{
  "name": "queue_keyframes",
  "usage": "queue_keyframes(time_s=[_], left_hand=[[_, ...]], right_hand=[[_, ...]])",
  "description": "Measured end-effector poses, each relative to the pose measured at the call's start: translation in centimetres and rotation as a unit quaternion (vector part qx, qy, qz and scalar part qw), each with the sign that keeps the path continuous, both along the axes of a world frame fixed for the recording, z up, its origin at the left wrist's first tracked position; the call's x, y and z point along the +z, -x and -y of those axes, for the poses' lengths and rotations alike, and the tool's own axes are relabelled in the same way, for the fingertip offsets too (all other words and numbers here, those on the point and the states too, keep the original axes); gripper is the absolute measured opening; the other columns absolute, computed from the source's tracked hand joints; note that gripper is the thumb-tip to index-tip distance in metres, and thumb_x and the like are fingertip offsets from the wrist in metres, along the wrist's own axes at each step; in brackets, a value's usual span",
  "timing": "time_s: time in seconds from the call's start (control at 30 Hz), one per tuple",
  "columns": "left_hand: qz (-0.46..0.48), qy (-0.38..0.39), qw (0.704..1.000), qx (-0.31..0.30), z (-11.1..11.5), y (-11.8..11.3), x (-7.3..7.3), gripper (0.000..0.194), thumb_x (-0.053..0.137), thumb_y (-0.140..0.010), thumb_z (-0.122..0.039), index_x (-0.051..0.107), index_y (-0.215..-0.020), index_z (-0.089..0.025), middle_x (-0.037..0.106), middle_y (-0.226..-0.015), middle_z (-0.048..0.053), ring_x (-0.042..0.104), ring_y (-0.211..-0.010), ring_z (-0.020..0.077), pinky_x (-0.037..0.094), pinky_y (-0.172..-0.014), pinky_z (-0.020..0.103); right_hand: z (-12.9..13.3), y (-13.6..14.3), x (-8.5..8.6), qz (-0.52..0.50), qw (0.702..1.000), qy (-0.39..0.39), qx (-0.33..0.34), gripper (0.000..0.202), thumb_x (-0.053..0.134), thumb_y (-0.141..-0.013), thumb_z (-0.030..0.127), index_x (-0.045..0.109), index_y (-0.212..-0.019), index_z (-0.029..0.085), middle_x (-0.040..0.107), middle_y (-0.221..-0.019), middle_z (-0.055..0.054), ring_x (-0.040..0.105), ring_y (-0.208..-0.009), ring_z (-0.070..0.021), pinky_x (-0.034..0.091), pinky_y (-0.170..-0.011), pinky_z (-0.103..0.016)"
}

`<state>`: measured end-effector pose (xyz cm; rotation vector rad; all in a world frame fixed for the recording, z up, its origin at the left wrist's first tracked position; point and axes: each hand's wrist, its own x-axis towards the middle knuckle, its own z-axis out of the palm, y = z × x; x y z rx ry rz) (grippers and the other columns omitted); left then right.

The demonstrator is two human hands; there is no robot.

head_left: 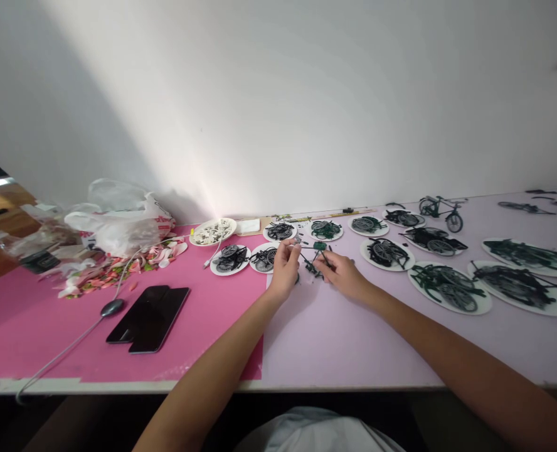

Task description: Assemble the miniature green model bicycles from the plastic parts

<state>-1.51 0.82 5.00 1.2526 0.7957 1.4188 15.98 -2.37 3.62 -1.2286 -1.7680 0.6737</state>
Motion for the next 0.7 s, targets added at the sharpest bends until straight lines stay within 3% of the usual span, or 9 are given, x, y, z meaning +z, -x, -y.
queue_keyframes(time_s=[0.7], left_hand=[[0.026, 0.043, 0.998, -0.044, -0.60, 0.14, -0.17, 0.043, 0.080, -0.078, -0.052, 0.054, -0.091, -0.020, 0.035, -0.069, -0.007, 0.032, -0.056, 0.0072, 0.029, -0.052, 0.019]], right_hand=[[-0.38, -0.01, -0.47, -0.021, 0.999, 0.016, 0.018, 0.040, 0.057, -0.096, 0.061, 0.059, -0.085, 0.023, 0.057, -0.059, 0.003, 0.054, -0.053, -0.0163, 0.042, -0.054, -0.028]])
